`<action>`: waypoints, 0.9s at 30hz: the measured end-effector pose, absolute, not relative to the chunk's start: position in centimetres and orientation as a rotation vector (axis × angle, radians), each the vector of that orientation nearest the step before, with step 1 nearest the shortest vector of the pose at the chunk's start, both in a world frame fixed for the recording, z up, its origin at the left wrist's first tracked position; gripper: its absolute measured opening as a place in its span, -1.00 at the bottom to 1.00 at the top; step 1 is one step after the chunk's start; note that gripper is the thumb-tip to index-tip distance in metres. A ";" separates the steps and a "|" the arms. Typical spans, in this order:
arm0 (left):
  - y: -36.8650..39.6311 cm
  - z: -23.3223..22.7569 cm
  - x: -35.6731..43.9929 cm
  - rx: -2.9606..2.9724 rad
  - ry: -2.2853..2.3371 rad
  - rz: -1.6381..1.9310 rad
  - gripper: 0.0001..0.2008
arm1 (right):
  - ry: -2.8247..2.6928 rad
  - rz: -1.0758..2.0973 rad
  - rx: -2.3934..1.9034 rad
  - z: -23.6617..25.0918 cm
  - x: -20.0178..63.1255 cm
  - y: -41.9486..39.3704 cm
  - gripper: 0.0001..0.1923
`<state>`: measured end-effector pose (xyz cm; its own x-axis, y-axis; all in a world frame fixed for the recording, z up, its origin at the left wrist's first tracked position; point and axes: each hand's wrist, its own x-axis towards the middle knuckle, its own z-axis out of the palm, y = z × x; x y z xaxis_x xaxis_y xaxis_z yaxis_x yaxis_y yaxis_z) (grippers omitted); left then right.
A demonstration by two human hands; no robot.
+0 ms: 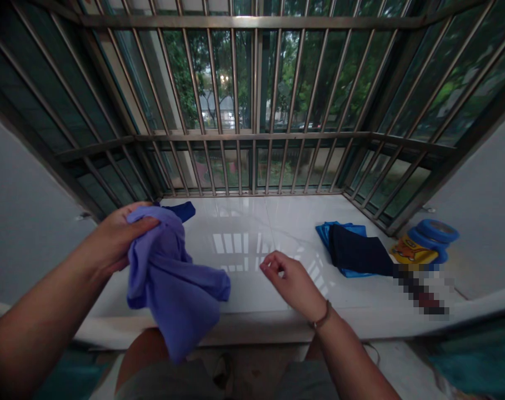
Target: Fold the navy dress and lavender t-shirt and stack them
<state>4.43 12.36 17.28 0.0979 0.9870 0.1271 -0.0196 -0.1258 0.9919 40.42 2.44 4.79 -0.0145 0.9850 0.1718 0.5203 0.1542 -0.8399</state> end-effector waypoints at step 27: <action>9.6 19.4 5.7 1.139 0.711 1.633 -0.70 | -0.869 0.348 -1.525 4.2 38.2 -0.7 -0.44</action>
